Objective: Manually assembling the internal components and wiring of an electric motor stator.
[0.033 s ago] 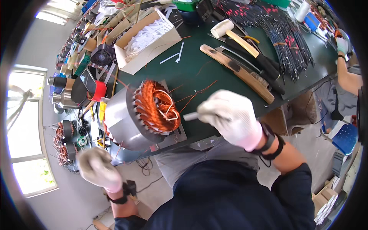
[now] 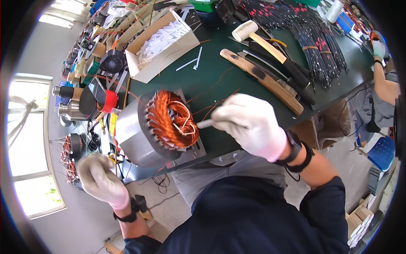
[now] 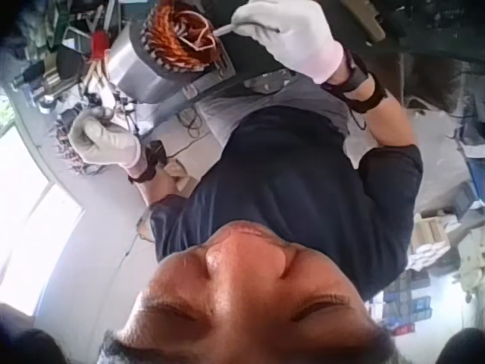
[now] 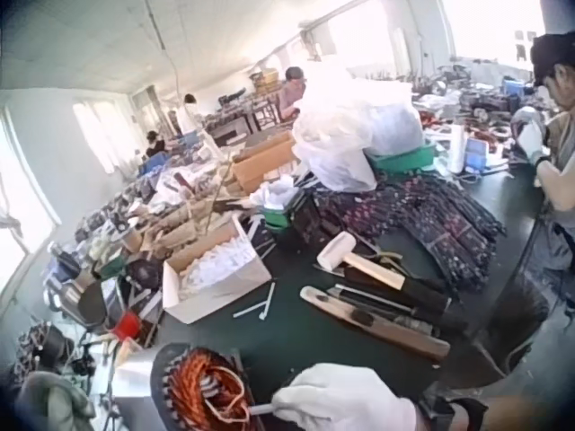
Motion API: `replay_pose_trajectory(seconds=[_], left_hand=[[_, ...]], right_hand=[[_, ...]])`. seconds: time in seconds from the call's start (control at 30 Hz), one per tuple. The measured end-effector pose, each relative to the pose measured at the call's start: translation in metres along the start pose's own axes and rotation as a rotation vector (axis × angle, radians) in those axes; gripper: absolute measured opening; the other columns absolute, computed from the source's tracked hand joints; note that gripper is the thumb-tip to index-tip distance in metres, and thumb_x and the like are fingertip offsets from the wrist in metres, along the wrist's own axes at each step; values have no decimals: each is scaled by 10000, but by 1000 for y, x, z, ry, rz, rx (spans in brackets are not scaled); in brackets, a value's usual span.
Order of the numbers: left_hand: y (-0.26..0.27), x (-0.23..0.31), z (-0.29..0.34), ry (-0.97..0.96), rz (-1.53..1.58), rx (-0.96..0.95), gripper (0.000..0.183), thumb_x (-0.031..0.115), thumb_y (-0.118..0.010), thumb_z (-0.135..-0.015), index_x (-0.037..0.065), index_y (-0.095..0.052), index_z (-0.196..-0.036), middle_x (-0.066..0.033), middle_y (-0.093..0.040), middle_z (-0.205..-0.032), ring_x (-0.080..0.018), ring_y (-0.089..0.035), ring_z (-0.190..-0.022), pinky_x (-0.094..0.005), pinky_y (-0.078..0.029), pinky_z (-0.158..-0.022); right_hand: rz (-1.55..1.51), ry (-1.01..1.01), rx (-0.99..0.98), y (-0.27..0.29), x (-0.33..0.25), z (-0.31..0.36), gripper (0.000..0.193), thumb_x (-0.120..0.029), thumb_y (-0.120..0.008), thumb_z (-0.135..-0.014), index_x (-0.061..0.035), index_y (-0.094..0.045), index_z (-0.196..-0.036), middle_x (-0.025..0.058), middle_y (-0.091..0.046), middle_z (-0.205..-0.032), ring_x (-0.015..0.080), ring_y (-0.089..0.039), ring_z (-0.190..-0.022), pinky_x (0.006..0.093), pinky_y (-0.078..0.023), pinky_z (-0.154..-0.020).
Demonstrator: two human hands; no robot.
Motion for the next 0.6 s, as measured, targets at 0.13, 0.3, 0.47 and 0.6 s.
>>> replay_pose_trajectory(seconds=[0.13,0.3,0.47,0.6], left_hand=[[-39,-12,-42,-16,-19,-73,275,150,-426,-1100,-21,-552,-1275,-96,-616,-1105,-181,-576,-1003,-320,-461,-900],[-64,-7,-36,18,-153,-74,362,16,-355,-995,-61,-531,-1302,-132,-635,-1137,-191,-612,-1045,-356,-487,-973],[-63,-9,-36,54,-170,-86,355,54,-370,-1011,-64,-518,-1312,-142,-632,-1141,-195,-608,-1037,-352,-486,-964],[-55,-16,-35,67,-75,-174,354,124,-388,-1077,-31,-475,-1383,-134,-598,-1254,-200,-593,-1171,-382,-460,-1071]], right_hand=[[92,16,-202,-32,32,-25,84,-169,-724,-857,-104,-672,-863,73,-606,-837,274,-653,-860,389,-544,-732],[122,64,-356,-57,33,-38,76,-144,-707,-813,-101,-677,-869,66,-636,-893,261,-672,-901,386,-560,-755],[162,114,-435,-73,33,-43,141,-136,-692,-777,-90,-684,-910,49,-593,-853,242,-635,-829,371,-550,-666],[165,107,-517,-73,30,-50,165,-135,-693,-759,-69,-694,-911,54,-595,-891,237,-635,-840,368,-555,-660]])
Point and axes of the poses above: each hand's wrist, its own z-axis away from the middle knuckle, its own y-axis out of the back of the hand, x = y × z, the point moved 4 cm from there along -z, towards the middle knuckle
